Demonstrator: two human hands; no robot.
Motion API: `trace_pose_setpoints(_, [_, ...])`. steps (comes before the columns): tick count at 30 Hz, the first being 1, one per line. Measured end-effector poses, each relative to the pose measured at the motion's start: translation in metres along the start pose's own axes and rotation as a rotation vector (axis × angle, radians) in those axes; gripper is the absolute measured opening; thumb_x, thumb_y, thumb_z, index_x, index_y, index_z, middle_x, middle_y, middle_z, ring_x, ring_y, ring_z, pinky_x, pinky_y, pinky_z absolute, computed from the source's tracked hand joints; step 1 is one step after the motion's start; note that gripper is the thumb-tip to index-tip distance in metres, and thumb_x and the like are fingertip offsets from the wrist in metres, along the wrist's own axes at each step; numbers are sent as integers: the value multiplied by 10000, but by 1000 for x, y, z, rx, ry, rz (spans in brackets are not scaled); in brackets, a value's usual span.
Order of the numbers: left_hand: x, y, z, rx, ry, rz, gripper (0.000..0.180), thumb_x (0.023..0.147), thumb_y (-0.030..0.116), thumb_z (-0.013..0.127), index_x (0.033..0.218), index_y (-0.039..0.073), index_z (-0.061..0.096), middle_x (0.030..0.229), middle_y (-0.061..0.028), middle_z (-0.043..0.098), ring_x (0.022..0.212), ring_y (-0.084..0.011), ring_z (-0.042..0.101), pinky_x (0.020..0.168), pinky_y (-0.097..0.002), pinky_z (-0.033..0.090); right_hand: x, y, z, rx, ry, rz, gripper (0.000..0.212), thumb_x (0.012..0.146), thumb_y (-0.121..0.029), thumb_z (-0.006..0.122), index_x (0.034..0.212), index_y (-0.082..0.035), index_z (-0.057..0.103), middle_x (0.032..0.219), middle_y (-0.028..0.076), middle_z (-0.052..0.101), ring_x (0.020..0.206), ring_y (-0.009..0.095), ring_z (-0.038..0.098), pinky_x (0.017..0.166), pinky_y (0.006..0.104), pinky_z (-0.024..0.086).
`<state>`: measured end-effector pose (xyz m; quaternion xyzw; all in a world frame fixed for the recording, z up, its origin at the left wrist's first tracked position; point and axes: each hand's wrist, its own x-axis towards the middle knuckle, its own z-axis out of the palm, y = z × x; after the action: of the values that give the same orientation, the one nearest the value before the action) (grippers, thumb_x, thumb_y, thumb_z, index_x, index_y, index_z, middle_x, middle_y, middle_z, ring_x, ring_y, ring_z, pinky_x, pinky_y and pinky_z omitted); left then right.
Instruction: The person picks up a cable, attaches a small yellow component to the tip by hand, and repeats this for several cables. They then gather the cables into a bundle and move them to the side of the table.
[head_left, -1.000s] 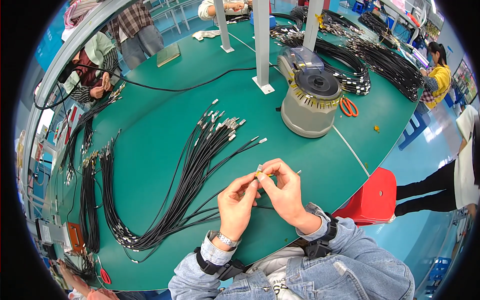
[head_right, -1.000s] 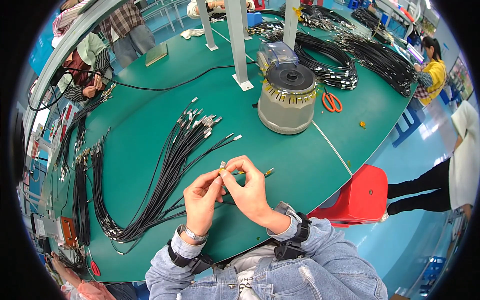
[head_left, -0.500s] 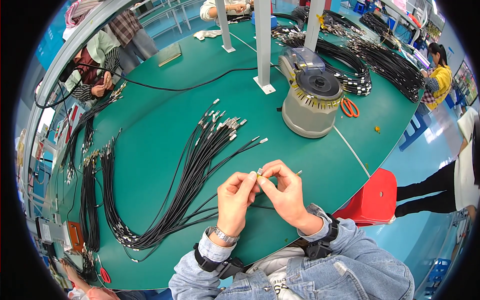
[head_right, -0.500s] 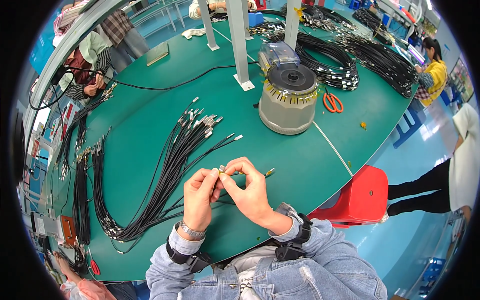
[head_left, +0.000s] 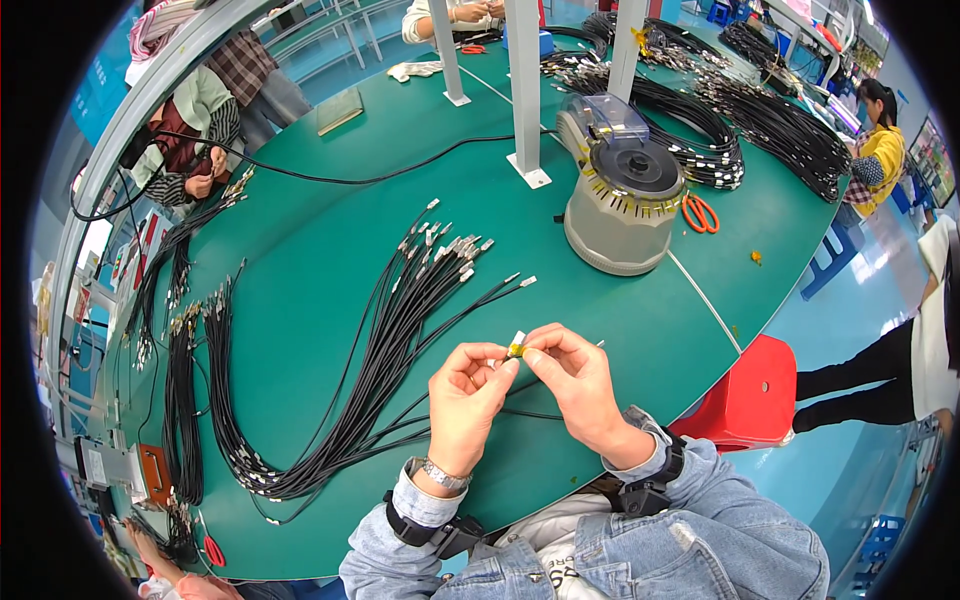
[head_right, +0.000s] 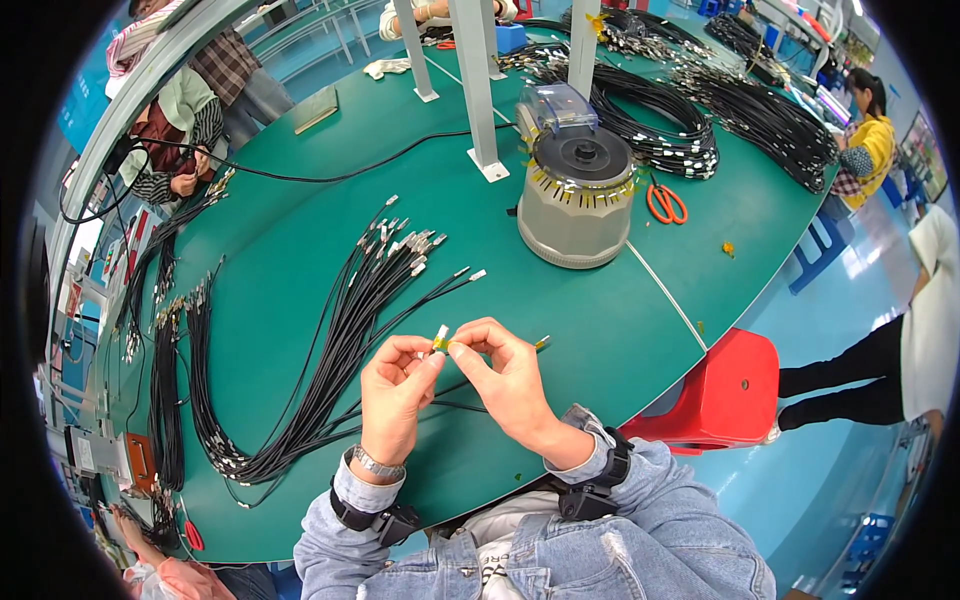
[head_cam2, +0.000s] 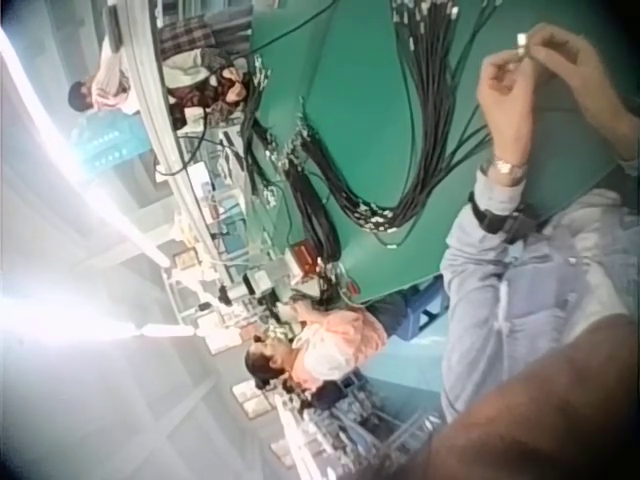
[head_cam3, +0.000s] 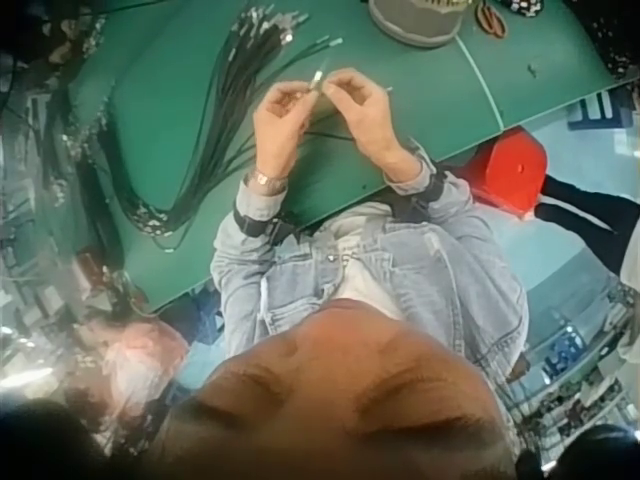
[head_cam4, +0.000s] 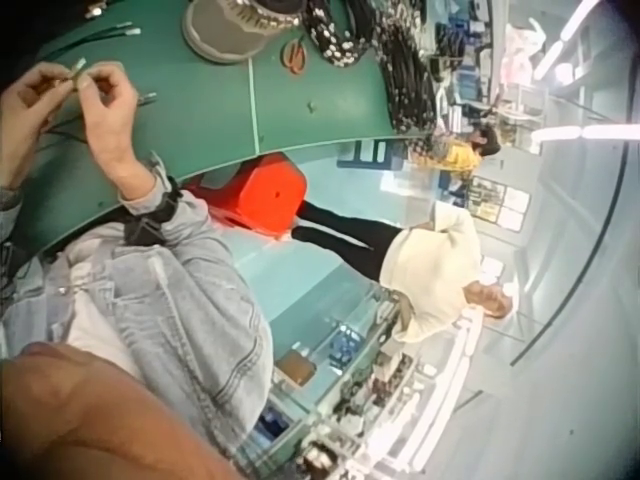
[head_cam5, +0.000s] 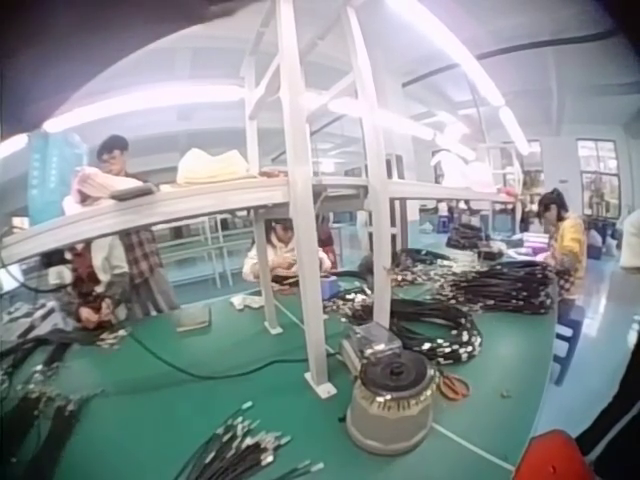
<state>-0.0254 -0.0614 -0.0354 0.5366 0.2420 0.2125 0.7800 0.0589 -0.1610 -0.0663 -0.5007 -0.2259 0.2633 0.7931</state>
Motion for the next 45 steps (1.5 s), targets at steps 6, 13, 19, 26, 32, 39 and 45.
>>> trace_pose_setpoints(6, [-3, -5, 0, 127, 31, 88, 87, 823, 44, 623, 893, -3, 602, 646, 7, 535, 474, -38, 428, 407, -174, 300, -2, -4, 0, 15, 2, 57, 59, 852, -54, 575, 875, 0, 576, 928, 37, 564, 859, 101, 525, 792, 250, 427])
trace_pose_setpoints(13, [-1, -10, 1, 156, 61, 130, 98, 826, 64, 628, 886, -13, 626, 707, -4, 550, 503, -47, 456, 423, -173, 342, -3, -5, 0, 57, -9, 84, 61, 854, -59, 576, 875, -2, 573, 941, 40, 563, 866, 106, 531, 796, 252, 432])
trace_pose_setpoints(19, [0, -16, -4, 245, 69, 205, 102, 831, 81, 628, 874, -11, 631, 758, -14, 562, 519, -47, 465, 427, -173, 351, -2, -5, 3, 73, -6, 65, 56, 853, -51, 580, 879, -2, 576, 953, 46, 566, 870, 108, 533, 799, 253, 437])
trace_pose_setpoints(26, [-2, -19, -3, 249, 67, 213, 116, 846, 103, 618, 868, -11, 621, 730, -13, 559, 506, -43, 461, 427, -174, 351, -3, -3, 3, 25, 21, 41, 58, 848, -45, 589, 877, 5, 583, 961, 54, 575, 865, 104, 536, 789, 252, 447])
trace_pose_setpoints(32, [-3, -21, -2, 244, 72, 227, 112, 852, 103, 610, 862, -8, 613, 718, -12, 555, 504, -43, 464, 429, -174, 355, -4, -7, 4, 10, 44, 53, 68, 845, -57, 599, 862, 9, 596, 937, 51, 587, 848, 97, 538, 779, 251, 448])
trace_pose_setpoints(39, [-4, -24, -1, 291, 90, 303, 106, 854, 95, 604, 860, -11, 607, 718, -16, 548, 511, -46, 473, 433, -174, 359, -4, -14, 3, 66, 51, 165, 91, 840, -71, 613, 876, 12, 610, 917, 46, 595, 839, 92, 540, 769, 247, 445])
trace_pose_setpoints(45, [-4, -20, -1, 295, 54, 289, 118, 864, 93, 590, 843, -21, 609, 707, -18, 539, 518, -51, 476, 445, -183, 369, -3, -12, 2, 106, 17, 159, 89, 837, -64, 616, 881, 12, 610, 923, 47, 589, 839, 99, 542, 771, 247, 447])
